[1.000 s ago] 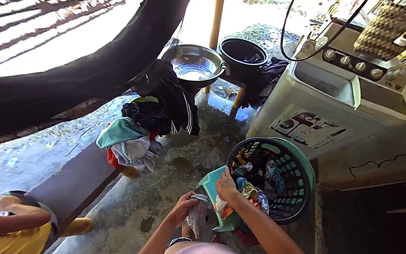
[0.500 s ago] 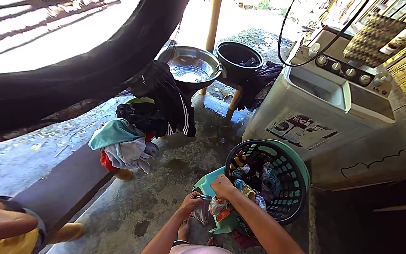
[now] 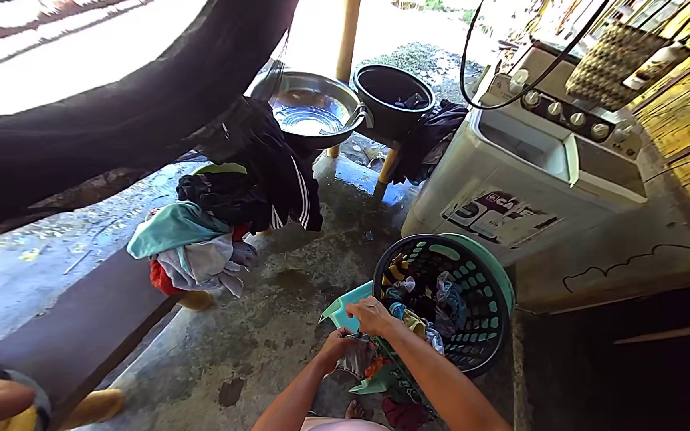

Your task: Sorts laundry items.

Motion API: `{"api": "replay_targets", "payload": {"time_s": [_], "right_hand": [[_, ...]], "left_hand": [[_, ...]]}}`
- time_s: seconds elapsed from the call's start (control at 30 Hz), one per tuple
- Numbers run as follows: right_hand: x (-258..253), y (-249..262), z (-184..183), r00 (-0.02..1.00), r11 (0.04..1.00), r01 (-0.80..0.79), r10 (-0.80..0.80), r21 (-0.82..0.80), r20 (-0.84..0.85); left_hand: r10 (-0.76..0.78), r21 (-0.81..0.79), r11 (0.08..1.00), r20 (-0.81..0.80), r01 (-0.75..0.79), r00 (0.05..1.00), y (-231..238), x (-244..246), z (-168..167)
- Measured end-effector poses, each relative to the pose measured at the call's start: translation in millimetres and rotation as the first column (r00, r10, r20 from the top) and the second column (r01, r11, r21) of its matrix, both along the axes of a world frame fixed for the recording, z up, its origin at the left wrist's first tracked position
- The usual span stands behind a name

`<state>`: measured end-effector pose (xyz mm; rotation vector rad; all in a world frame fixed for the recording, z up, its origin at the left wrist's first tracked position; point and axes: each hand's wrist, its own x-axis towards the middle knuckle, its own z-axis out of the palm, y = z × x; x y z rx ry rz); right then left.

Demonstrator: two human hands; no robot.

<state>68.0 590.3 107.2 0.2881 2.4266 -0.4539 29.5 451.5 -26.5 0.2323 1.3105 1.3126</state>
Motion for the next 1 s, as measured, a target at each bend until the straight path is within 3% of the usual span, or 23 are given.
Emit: {"api": "replay_targets", "payload": {"time_s": [0.33, 0.7, 0.8, 0.87, 0.93, 1.0], "right_hand": [[-2.4, -0.8, -1.2, 1.000, 1.000, -0.006, 0.006, -0.016, 0.004], [-4.8, -1.0, -2.5, 0.999, 1.000, -0.023, 0.023, -0.010, 0.023], [-1.3, -10.4, -4.9, 0.998, 0.998, -0.046, 0.044, 0.046, 0.048], [5.4, -13.0, -6.4, 0.999, 0.998, -0.011, 0.009, -0.055, -0.042], [17.6, -6.9, 1.3, 0.957, 0.968, 0.078, -0.140, -0.238, -0.254], [35.5, 12.2, 23.6, 0.809, 0.895, 0.269, -0.411, -0.357, -0.420]], "left_hand": [[0.093, 0.024, 0.995, 0.110, -0.096, 0.990, 7.4, -0.6, -4.5], [0.034, 0.061, 0.997, 0.167, -0.045, 0.985, 19.5, -9.9, 14.9], [-0.015, 0.050, 0.999, 0.015, 0.014, 1.000, 21.5, -10.1, 14.2], [-0.079, 0.023, 0.996, -0.174, 0.085, 0.982, 22.7, -12.4, 15.0], [-0.212, -0.045, 0.977, -0.344, 0.210, 0.915, 24.8, -19.6, 15.9], [-0.302, -0.107, 0.953, -0.368, 0.283, 0.879, 26.8, -25.3, 16.0]]}}
